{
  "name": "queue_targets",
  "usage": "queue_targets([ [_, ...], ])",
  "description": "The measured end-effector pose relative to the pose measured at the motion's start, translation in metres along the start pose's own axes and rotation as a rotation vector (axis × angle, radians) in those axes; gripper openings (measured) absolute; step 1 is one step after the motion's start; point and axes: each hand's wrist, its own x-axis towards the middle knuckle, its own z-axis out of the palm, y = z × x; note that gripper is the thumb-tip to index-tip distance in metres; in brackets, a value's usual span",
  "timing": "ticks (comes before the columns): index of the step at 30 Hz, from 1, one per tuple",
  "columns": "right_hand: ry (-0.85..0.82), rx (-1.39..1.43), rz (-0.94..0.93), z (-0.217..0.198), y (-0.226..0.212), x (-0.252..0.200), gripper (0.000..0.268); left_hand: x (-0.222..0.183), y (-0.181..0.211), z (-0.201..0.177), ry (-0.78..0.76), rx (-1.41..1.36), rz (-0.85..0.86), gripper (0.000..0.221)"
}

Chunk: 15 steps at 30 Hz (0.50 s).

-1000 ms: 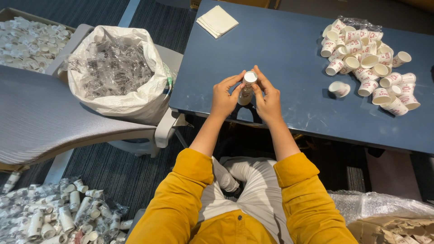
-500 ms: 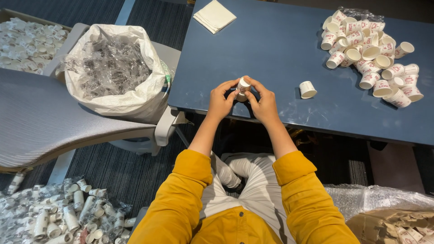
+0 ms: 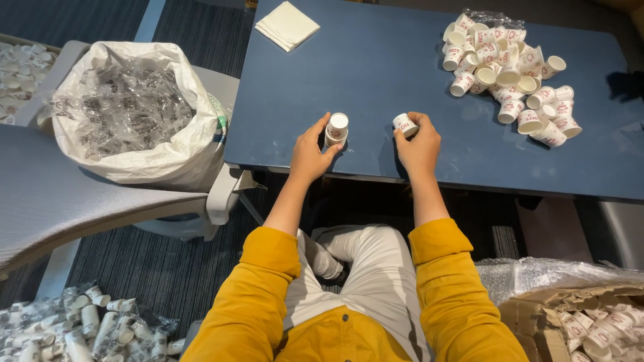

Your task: Unpacking, sorting, and packaging stacks of small paper cups.

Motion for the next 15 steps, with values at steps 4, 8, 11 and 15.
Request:
queue_targets([
  [4,-0.044,0.605,0.068,0.012,-0.002,-0.003,0.055,-0.001,-0.001,-0.001,-0.004,-0.008,0.018,0.075],
  [8,-0.14,0.963,0.079,0.02,-0.015,-0.009,0.062,-0.004,-0.002,-0.004,0.029,-0.044,0.08,0.081],
  [11,-0.204,1.122,0.042,0.023,-0.028,-0.013,0.061,-0.004,-0.005,-0.002,0.3,-0.178,0.303,0.059],
  [15,-0.165,1.131,-0.091,0.028,-0.047,-0.024,0.056,-0.008,0.036,-0.009,0.342,-0.227,0.301,0.046],
])
